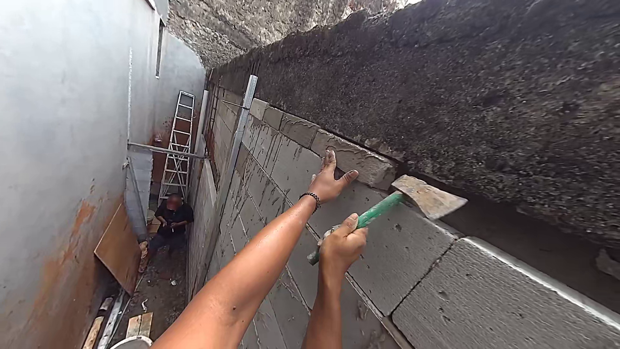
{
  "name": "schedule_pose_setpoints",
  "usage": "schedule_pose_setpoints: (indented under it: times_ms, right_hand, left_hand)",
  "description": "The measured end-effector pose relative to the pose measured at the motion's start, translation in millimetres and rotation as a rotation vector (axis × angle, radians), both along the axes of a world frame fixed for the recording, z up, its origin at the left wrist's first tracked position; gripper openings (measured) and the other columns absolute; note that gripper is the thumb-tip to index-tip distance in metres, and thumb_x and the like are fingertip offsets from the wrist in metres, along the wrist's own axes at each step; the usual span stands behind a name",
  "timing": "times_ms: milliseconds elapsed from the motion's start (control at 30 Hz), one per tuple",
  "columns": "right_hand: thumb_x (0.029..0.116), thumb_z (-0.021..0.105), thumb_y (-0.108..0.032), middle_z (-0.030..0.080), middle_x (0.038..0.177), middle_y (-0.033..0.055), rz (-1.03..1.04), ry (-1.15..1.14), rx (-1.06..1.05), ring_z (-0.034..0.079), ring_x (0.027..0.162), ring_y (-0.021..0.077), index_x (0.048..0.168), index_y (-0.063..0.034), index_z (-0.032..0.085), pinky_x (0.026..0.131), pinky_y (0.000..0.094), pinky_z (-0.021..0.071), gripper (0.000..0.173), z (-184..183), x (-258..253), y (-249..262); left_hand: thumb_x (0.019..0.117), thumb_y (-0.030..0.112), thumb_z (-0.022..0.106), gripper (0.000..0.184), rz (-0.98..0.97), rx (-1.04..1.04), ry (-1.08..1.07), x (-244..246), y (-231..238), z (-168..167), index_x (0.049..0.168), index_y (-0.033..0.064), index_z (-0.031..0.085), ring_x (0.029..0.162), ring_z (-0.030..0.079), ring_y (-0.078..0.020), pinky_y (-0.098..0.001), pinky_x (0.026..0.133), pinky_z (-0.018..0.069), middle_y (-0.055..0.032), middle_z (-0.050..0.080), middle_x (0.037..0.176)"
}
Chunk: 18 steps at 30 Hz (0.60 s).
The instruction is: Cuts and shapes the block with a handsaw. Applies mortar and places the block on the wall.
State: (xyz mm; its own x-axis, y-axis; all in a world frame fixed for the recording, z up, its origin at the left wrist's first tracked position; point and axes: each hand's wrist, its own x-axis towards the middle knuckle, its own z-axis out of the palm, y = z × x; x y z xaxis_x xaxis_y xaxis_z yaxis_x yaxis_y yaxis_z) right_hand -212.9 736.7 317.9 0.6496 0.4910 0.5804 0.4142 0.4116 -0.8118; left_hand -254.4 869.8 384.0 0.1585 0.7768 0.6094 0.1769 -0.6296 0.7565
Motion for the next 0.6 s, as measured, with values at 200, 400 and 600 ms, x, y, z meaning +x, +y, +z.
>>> schedule_pose_setpoints:
  times_ms: [200, 400, 600]
  right_hand:
    - [0.1116, 0.04, -0.03, 0.063, 0.081, 0.0093, -0.133, -0.2, 0.016, 0.061, 0.067, 0.0153, 0.126, 0.0041, 0.06, 0.066, 0.0347, 0.0527, 0.042, -11, 6, -27]
    - [0.1035, 0.059, -0.024, 0.074, 0.091, 0.0115, -0.154, -0.527, 0.167, 0.066, 0.066, 0.0113, 0.133, 0.0045, 0.064, 0.062, 0.0281, 0.0547, 0.042, -2, 10, -30]
    - [0.1045, 0.058, -0.026, 0.075, 0.097, 0.0169, -0.251, -0.533, -0.092, 0.073, 0.08, 0.0295, 0.133, -0.0006, 0.066, 0.071, 0.0479, 0.0579, 0.04, -7, 19, -14]
  left_hand:
    - [0.1021, 0.052, 0.055, 0.095, -0.042, 0.011, -0.006, -4, -3, 2, 0.166, 0.0077, 0.001, 0.16, 0.008, -0.0315, -0.0692, 0.121, 0.014, -0.0118, -0.001, 0.174]
    - [0.1063, 0.043, 0.052, 0.073, -0.039, 0.001, -0.084, 2, -1, -8, 0.164, 0.0085, 0.023, 0.155, 0.025, -0.0306, -0.0649, 0.12, 0.0237, -0.0116, 0.019, 0.171]
    - [0.1074, 0.043, 0.05, 0.056, 0.004, 0.03, -0.06, 2, 2, -11, 0.151, 0.0081, 0.047, 0.146, 0.041, -0.0317, -0.0658, 0.116, 0.0304, -0.0154, 0.043, 0.159]
